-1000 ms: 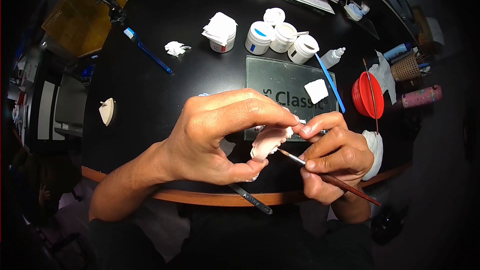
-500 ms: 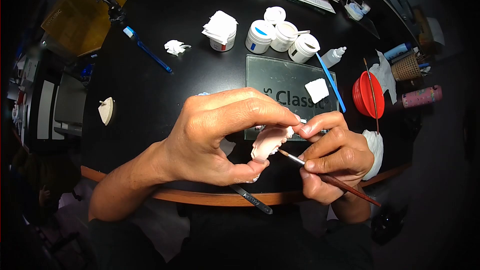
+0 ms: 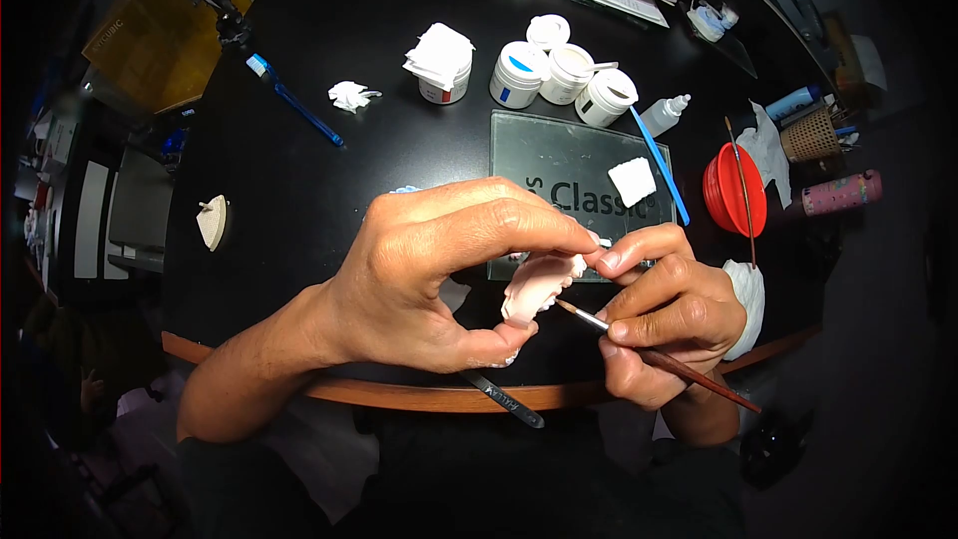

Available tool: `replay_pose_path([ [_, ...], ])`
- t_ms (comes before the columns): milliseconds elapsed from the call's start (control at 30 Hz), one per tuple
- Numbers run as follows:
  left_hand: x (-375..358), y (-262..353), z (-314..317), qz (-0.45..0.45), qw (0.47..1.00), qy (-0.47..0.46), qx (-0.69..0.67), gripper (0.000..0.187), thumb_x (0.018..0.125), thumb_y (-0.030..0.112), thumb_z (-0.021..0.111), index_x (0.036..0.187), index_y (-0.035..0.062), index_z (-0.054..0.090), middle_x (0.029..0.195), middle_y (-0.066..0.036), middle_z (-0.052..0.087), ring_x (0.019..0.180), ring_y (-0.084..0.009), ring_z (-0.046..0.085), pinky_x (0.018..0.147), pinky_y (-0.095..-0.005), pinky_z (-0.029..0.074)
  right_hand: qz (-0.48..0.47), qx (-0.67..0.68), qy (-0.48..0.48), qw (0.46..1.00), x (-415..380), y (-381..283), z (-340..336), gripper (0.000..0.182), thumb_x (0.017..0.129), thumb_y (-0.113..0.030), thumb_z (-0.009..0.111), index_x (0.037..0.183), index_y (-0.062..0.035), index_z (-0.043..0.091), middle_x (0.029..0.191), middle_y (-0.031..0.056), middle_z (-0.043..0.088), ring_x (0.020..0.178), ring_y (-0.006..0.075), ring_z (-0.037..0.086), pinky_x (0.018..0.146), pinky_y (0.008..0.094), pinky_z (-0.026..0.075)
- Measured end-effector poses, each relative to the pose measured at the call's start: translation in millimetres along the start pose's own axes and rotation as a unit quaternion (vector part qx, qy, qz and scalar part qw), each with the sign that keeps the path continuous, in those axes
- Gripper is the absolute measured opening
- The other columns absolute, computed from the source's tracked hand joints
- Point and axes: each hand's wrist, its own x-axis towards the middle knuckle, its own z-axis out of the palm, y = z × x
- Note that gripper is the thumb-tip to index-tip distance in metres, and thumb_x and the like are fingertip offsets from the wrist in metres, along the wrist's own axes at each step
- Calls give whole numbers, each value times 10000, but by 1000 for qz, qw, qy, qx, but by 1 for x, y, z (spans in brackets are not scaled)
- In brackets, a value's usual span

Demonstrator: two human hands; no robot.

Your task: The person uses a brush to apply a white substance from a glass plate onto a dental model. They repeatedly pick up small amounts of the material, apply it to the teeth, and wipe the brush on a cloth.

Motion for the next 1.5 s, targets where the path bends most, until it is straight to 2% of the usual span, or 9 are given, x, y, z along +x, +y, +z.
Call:
replay_pose_path([
  [633, 2, 2, -1, 0, 1000, -1, 9, 539, 669, 31, 901, 1166, -45, 708, 1090, -189, 758, 1070, -306, 751, 894, -386, 640, -1, 0, -1, 1000, -1, 0, 0, 203, 658, 63, 758, 831, -36, 719, 769, 77, 701, 966, 334, 728, 802, 388, 595],
  [900, 1, 1, 1, 9, 1000, 5, -2, 548, 669, 27, 905, 1172, -51, 702, 1099, -201, 751, 1072, -302, 751, 877, -375, 648, -5, 14, 9, 1000, -4, 2, 0, 172, 691, 50, 757, 839, -27, 713, 777, 81, 696, 963, 330, 720, 819, 392, 599],
  [1100, 0, 1, -1, -16, 999, -7, -48, 576, 687, 19, 899, 1210, -70, 673, 1151, -232, 721, 1079, -290, 747, 864, -353, 664, -4, 23, 12, 1000, -4, 2, 0, 173, 699, 56, 746, 847, -26, 712, 775, 81, 691, 974, 322, 708, 855, 413, 613],
  [1233, -1, 3, -1, -33, 998, -7, -60, 585, 701, 21, 897, 1227, -78, 659, 1166, -242, 708, 1084, -296, 743, 896, -371, 661, -11, 30, 12, 999, -5, 3, -1, 176, 697, 56, 746, 847, -28, 711, 779, 81, 692, 991, 318, 699, 869, 425, 618],
  [1500, -1, 4, -1, -41, 997, -5, -68, 586, 705, 28, 901, 1227, -82, 658, 1162, -244, 707, 1084, -296, 743, 903, -377, 659, -7, 20, 12, 1000, -5, 2, 0, 184, 693, 54, 762, 851, -30, 717, 785, 85, 700, 979, 314, 711, 851, 408, 613],
])
